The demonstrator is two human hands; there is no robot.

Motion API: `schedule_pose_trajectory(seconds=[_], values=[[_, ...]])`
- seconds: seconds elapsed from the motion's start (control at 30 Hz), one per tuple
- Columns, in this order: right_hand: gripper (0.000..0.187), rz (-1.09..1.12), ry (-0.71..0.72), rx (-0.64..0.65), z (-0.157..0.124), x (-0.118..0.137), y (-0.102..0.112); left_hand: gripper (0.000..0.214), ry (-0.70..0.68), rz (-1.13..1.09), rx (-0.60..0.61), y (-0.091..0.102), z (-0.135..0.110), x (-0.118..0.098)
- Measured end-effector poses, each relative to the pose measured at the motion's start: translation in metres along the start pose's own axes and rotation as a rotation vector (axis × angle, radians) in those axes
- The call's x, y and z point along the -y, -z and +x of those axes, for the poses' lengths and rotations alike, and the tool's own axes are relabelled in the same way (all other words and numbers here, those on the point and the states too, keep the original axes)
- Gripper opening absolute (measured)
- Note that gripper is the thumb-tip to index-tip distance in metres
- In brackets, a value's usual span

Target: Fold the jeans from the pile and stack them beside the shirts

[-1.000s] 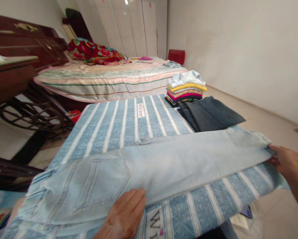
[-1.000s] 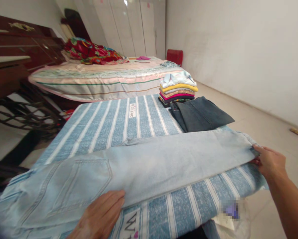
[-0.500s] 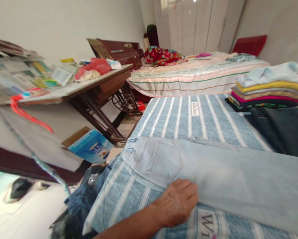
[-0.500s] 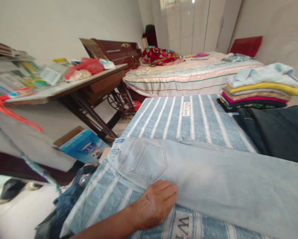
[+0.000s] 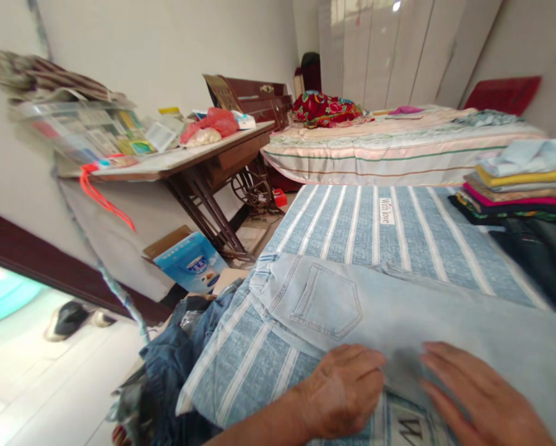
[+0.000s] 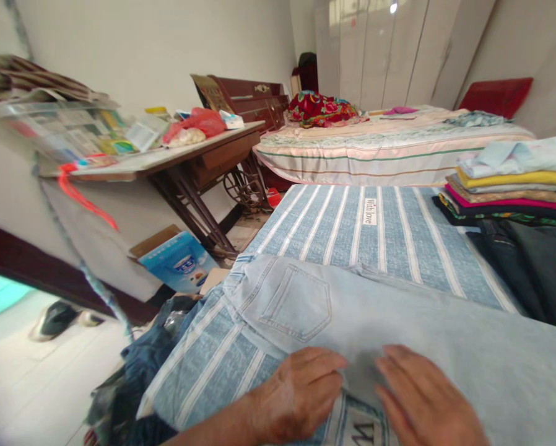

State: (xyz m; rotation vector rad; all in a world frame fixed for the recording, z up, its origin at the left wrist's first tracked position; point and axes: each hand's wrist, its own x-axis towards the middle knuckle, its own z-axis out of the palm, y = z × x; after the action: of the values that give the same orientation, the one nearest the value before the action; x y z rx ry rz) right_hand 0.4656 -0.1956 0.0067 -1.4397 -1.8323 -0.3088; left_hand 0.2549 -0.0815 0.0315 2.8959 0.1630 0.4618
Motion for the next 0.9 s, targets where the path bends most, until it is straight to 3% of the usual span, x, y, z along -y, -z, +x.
schedule_pose_trajectory(seconds=[0.03, 0.1, 0.23, 0.33, 0.4, 0.6, 0.7, 0.9], values=[[0.02, -0.011, 0.122, 0.018, 0.011, 0.012, -0.015, 0.012, 0.036, -0.015, -0.056, 0.005, -0.005, 0.001], [0.018, 0.02, 0.191, 0.033, 0.031, 0.039, -0.043, 0.015, 0.182, -0.015, -0.213, 0.017, -0.02, 0.008], [0.024, 0.102, 0.167, 0.15, 0.062, 0.083, -0.078, 0.015, 0.75, 0.052, -0.55, 0.041, -0.067, 0.036], [0.027, 0.065, 0.145, 0.293, 0.083, 0.099, -0.094, 0.014, 1.186, 0.02, -0.606, 0.053, -0.098, 0.06], [0.03, -0.003, 0.152, 0.368, 0.097, 0.108, -0.105, 0.015, 1.329, 0.006, -0.595, 0.056, -0.109, 0.073], [0.037, -0.183, 0.095, 0.42, 0.113, 0.127, -0.134, 0.031, 1.423, -0.071, -0.481, 0.058, -0.109, 0.1], [0.04, -0.183, 0.096, 0.421, 0.108, 0.125, -0.14, 0.025, 1.411, -0.134, -0.456, 0.057, -0.109, 0.11], [0.028, -0.185, 0.1, 0.434, 0.109, 0.116, -0.142, 0.017, 1.359, -0.303, -0.475, 0.053, -0.114, 0.116]])
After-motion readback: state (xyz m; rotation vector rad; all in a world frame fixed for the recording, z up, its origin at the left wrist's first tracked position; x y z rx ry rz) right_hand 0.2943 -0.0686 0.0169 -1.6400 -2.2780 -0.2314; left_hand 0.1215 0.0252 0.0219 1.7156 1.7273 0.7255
